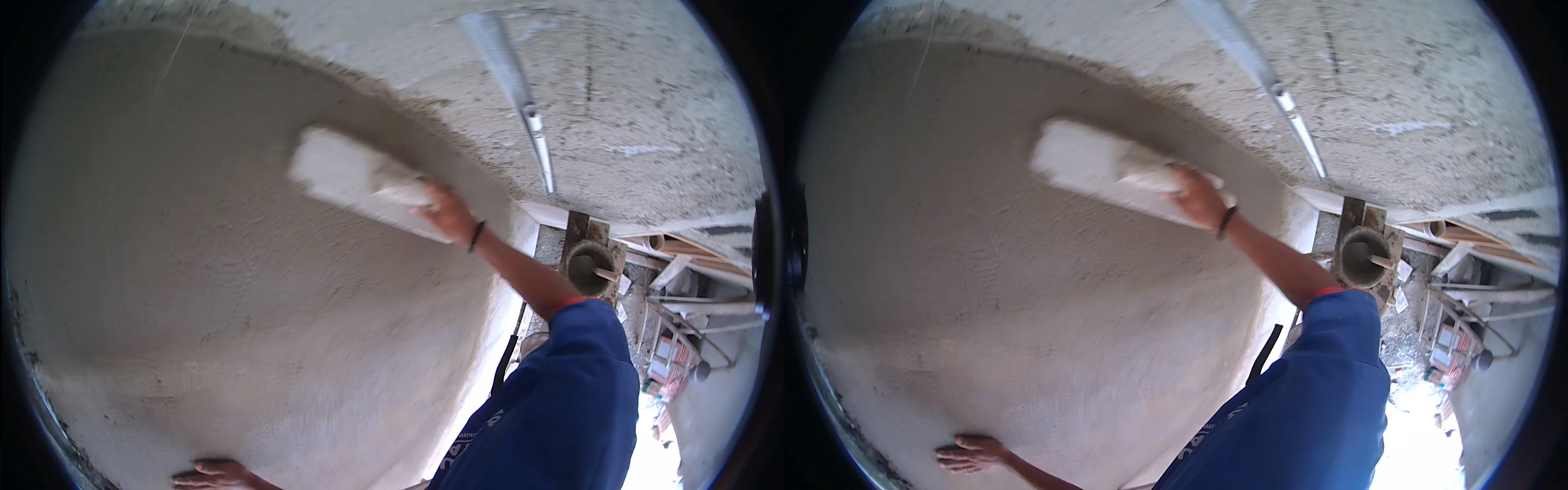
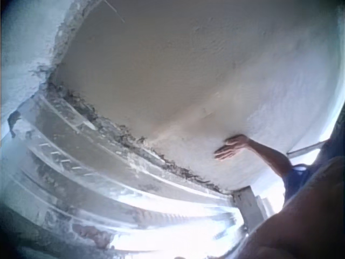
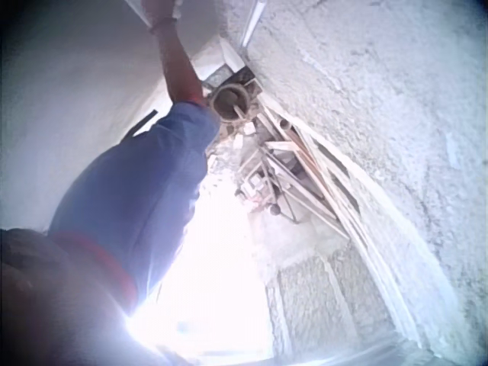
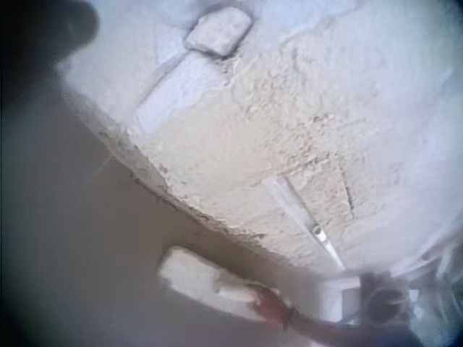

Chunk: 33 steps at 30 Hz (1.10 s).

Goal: The person applies plaster to a wall using a trowel and then smooths the surface with a long float, occasionally retrieving more plaster from a bucket.

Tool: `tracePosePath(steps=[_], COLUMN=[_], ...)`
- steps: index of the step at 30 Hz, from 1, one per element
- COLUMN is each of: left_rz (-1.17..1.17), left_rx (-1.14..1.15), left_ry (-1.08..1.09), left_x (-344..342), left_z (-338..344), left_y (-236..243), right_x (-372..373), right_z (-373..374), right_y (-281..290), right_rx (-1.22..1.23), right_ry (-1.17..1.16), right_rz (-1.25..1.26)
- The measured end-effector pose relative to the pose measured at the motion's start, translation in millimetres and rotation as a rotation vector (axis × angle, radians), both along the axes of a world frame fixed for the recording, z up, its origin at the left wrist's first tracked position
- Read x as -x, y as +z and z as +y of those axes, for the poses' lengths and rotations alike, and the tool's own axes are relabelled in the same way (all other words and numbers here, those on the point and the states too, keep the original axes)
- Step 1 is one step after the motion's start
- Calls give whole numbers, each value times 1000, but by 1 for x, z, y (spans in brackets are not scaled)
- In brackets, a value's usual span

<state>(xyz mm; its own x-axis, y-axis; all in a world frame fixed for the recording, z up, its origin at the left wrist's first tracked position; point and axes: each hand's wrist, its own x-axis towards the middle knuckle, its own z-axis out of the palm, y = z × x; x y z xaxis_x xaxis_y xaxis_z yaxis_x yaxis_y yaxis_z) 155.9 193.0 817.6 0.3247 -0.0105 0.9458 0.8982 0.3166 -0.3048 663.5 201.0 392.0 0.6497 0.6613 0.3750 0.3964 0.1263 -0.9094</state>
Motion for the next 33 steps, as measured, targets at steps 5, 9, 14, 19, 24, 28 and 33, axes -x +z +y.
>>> tracePosePath(steps=[5, 9, 14, 19, 24, 28, 33], left_rz=[-6, -51, -36, -57, -105, -143, -122], left_rx=[39, 67, 55, 62, 63, 59, 62], left_ry=[-15, -66, -75, -141, -133, -147, -144], left_x=[-9, -12, -14, -19, -11, -11, -2], left_z=[-2, -2, -7, -3, -5, -1, -8], left_y=[3, -3, 1, -3, -4, -6, 0], right_x=[-41, -43, 22, 116, 205, 231, 197], right_z=[-7, 6, -4, -18, -42, -49, -20], right_y=[-77, -114, -74, -54, 20, 104, 192], right_rx=[239, 233, 63, -75, -154, -248, -292], right_ry=[41, 87, 160, 118, 351, 399, 196], right_rz=[156, 178, 91, -16, -185, -244, -165])
